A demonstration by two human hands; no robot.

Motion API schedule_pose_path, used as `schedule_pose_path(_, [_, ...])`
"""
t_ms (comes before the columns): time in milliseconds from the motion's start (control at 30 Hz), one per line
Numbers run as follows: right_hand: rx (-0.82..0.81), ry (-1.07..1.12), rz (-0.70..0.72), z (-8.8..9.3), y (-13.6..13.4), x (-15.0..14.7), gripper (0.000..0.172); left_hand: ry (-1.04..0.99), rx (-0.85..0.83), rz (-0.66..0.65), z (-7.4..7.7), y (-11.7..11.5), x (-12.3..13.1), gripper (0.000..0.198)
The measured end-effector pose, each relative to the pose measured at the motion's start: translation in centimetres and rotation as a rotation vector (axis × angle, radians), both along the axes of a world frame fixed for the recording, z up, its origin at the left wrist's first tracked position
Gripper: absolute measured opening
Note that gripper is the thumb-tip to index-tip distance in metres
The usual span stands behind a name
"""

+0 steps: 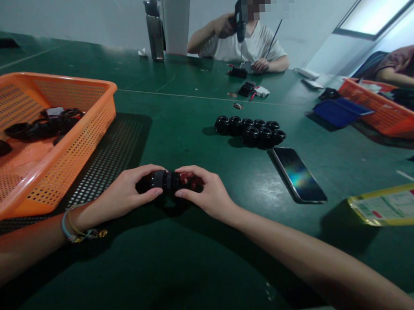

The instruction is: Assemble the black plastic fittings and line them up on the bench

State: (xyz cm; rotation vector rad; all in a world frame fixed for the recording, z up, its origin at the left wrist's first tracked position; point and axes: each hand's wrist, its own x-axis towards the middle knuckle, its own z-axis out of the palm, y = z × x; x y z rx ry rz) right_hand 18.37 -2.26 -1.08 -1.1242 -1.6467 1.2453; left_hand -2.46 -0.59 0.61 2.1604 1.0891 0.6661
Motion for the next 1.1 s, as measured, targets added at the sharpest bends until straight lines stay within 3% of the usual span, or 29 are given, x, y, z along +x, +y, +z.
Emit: schedule_pose_path(1100, [0.046, -0.054, 0.009, 0.06, -0.03, 0.11, 0.035, 0.011, -0.003, -0.006, 0.11, -0.06, -0.03, 0.034])
